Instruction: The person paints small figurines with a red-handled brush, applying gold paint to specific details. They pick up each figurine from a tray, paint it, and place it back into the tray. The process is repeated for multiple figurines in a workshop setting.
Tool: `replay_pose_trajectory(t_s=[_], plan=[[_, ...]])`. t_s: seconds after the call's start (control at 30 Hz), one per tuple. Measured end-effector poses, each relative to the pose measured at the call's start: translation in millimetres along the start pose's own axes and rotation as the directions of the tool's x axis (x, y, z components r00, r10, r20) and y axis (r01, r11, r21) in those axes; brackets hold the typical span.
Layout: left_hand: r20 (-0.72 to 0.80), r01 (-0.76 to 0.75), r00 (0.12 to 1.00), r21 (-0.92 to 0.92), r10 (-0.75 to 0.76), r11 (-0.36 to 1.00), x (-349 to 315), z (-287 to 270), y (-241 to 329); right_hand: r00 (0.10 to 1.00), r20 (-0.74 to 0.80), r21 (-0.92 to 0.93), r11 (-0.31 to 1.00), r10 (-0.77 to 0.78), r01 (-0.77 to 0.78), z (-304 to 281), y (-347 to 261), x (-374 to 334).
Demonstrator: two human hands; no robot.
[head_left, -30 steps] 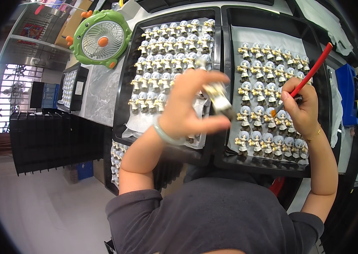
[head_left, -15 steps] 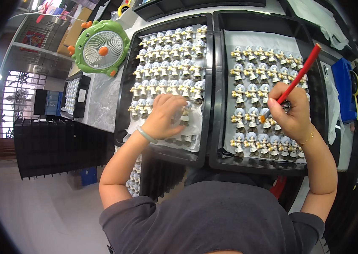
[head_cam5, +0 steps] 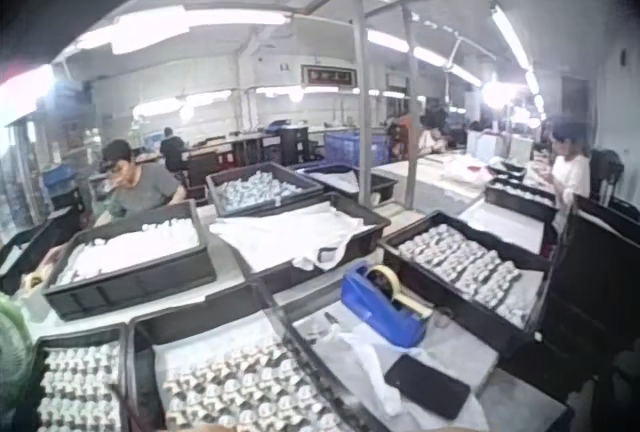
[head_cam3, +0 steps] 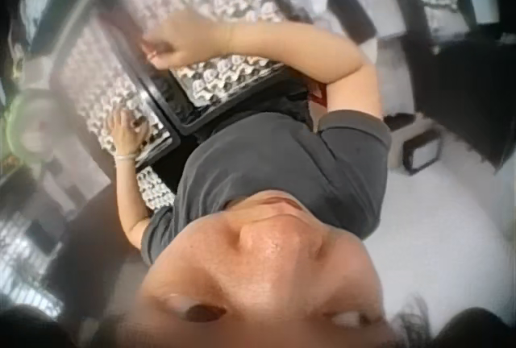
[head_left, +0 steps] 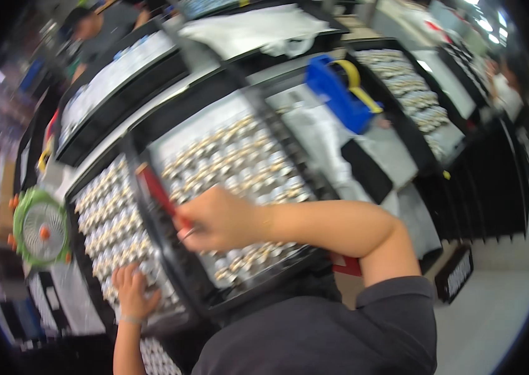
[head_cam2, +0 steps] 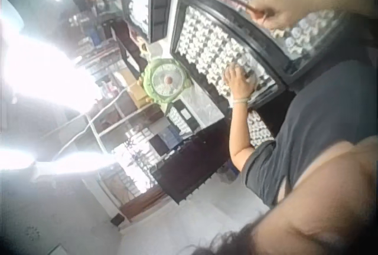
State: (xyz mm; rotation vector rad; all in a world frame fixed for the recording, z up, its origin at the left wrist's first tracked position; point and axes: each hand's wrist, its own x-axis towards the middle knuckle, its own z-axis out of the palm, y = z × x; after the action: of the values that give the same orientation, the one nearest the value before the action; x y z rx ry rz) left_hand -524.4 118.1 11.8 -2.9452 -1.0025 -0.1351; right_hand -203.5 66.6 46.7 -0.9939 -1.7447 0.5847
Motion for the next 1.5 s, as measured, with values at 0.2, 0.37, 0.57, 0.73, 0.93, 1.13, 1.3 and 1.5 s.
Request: replay_pose_trajectory(t_s=[0.2, 0.37, 0.57, 0.73, 0.93, 1.13, 1.3, 1.5], plan=[[0.147, 0.042, 0.988, -0.007, -0.041, 0.999, 20, -37, 9, 1.0, -0.02, 0.038, 0.999, -0.015, 0.016, 2, -4, -2], [-0.167, -0.111, 0.982, -0.163, 0.083, 0.98, 122, -43, 26, 0.999, -0.046, 0.019, 0.999, -0.03, 0.03, 4, -2, 0], [-0.005, -0.132, 0.991, 0.132, 0.134, 0.982, 247, 50, -18, 0.988, -0.142, 0.038, 0.997, -0.061, 0.067, 2, -4, -3], [0.421, 0.102, 0.891, 0.175, -0.168, 0.979, 273, 35, 8, 0.989, -0.132, 0.04, 0.997, -0.065, 0.071, 0, -7, -2], [0.34, 0.107, 0.929, 0.136, -0.147, 0.985, 274, 37, 5, 0.997, -0.055, 0.133, 0.989, -0.063, 0.07, -5, -15, -6], [-0.152, 0.0, 0.988, -0.011, -0.002, 1.0, 240, 3, 21, 0.98, -0.17, -0.005, 0.994, -0.104, 0.105, 0, -2, -4], [0.023, 0.101, 0.938, -0.973, -0.347, 0.208, 151, -31, 29, 0.984, -0.147, 0.059, 0.992, -0.104, 0.114, -6, -6, 2], [0.25, 0.143, 0.963, -0.793, -0.102, -0.592, 93, -41, 58, 0.997, -0.072, 0.083, 0.996, 0.032, -0.026, -10, 4, 2]])
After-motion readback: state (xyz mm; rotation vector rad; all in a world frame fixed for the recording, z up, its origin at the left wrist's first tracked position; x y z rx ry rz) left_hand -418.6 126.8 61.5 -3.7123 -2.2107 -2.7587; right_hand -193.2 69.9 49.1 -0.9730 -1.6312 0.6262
